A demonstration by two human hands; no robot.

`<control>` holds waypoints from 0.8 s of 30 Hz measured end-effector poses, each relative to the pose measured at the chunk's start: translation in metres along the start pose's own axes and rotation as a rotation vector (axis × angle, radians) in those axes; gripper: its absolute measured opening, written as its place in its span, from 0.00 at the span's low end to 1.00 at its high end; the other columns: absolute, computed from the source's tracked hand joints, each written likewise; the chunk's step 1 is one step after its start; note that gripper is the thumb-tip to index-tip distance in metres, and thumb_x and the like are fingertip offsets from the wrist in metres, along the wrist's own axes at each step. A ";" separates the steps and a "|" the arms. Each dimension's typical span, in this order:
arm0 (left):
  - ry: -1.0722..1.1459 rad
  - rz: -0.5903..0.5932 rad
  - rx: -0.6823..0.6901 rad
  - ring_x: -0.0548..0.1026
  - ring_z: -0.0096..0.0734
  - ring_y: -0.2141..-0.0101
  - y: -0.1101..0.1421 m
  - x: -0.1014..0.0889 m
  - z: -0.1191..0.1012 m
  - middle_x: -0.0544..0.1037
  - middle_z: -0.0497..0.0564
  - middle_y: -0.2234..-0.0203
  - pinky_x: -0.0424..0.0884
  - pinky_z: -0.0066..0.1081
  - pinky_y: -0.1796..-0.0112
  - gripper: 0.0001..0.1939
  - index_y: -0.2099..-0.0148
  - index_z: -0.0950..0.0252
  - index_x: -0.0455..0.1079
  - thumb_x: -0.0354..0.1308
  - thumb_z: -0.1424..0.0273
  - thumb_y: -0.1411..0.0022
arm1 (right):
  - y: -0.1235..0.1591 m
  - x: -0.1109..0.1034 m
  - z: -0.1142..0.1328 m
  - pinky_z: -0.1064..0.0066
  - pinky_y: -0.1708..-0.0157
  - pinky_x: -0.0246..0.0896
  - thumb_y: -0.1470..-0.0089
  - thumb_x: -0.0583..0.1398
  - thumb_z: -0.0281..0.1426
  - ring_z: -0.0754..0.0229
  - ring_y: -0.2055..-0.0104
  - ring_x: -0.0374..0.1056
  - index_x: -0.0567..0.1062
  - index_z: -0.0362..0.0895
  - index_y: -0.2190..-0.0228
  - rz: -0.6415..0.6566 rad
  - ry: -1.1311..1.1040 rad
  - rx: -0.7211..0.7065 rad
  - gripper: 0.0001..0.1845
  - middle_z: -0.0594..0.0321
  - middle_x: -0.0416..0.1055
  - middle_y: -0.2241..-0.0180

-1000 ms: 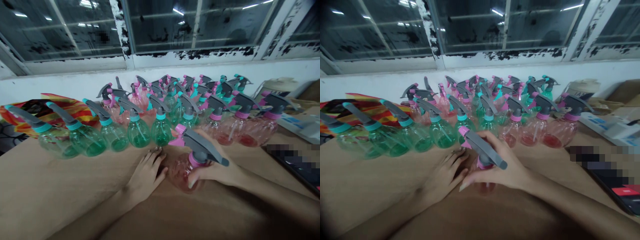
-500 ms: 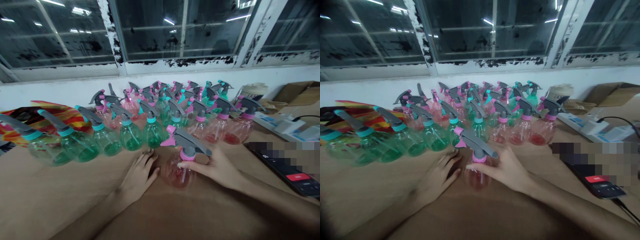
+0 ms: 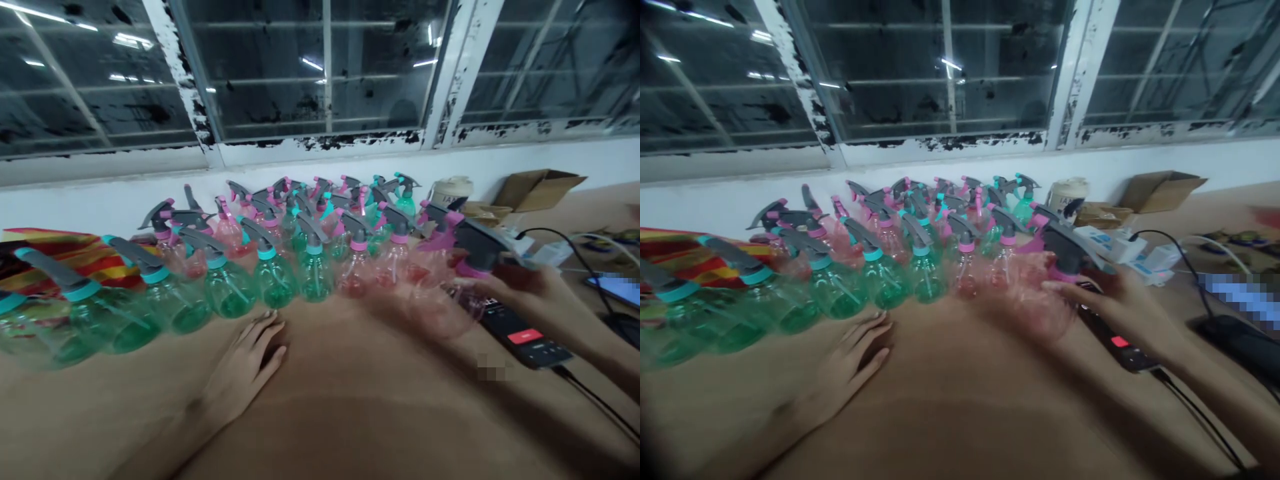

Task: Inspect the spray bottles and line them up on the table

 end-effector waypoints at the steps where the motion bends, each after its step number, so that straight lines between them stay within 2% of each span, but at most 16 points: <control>1: 0.001 -0.004 0.004 0.62 0.41 0.44 0.000 0.000 0.001 0.65 0.53 0.44 0.59 0.44 0.45 0.18 0.44 0.60 0.61 0.46 0.61 0.33 | -0.004 -0.014 -0.006 0.61 0.55 0.66 0.60 0.66 0.40 0.48 0.55 0.71 0.76 0.48 0.62 -0.037 -0.021 0.025 0.20 0.60 0.78 0.60; 5: -0.003 -0.012 0.001 0.63 0.42 0.44 -0.002 0.000 0.003 0.65 0.52 0.44 0.60 0.44 0.46 0.19 0.43 0.58 0.61 0.47 0.61 0.34 | -0.019 -0.060 -0.023 0.64 0.51 0.60 0.52 0.63 0.34 0.51 0.52 0.70 0.78 0.41 0.64 -0.179 0.108 0.161 0.13 0.52 0.77 0.59; 9: -0.017 -0.054 0.006 0.68 0.42 0.47 -0.005 -0.007 -0.001 0.70 0.51 0.47 0.66 0.43 0.50 0.18 0.45 0.57 0.63 0.47 0.60 0.35 | -0.043 -0.078 -0.044 0.67 0.52 0.59 0.50 0.62 0.31 0.54 0.54 0.70 0.76 0.36 0.61 -0.247 0.038 0.177 0.15 0.47 0.75 0.56; 13: -0.060 -0.093 0.032 0.71 0.43 0.49 -0.007 -0.016 -0.007 0.72 0.51 0.49 0.67 0.43 0.51 0.17 0.46 0.57 0.64 0.48 0.61 0.36 | -0.068 -0.073 -0.068 0.69 0.54 0.61 0.50 0.62 0.33 0.53 0.52 0.69 0.74 0.34 0.58 -0.224 -0.049 0.146 0.19 0.44 0.73 0.54; 18: -0.067 -0.094 0.036 0.72 0.42 0.51 -0.006 -0.018 -0.010 0.71 0.49 0.48 0.69 0.41 0.52 0.17 0.45 0.55 0.63 0.46 0.62 0.35 | -0.082 -0.059 -0.074 0.73 0.58 0.61 0.48 0.58 0.37 0.55 0.53 0.69 0.73 0.35 0.59 -0.169 -0.109 0.122 0.19 0.46 0.72 0.54; 22: -0.045 -0.141 -0.008 0.73 0.43 0.52 -0.006 -0.017 -0.006 0.73 0.48 0.50 0.68 0.43 0.51 0.17 0.47 0.53 0.64 0.46 0.61 0.36 | -0.088 -0.047 -0.078 0.72 0.63 0.63 0.48 0.58 0.35 0.56 0.58 0.71 0.74 0.34 0.60 -0.117 -0.111 0.127 0.18 0.51 0.75 0.60; 24: -0.045 -0.122 -0.015 0.72 0.43 0.51 -0.006 -0.015 -0.006 0.72 0.49 0.50 0.68 0.43 0.51 0.16 0.47 0.53 0.63 0.47 0.61 0.36 | -0.091 -0.042 -0.084 0.73 0.66 0.63 0.49 0.59 0.36 0.57 0.63 0.72 0.75 0.35 0.64 -0.077 -0.091 0.130 0.16 0.55 0.77 0.66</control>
Point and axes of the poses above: each hand's wrist, its own y-axis away from the middle knuckle, its own x-axis out of the palm, z = x × y, the point moved 7 cm from there along -y, towards the middle knuckle
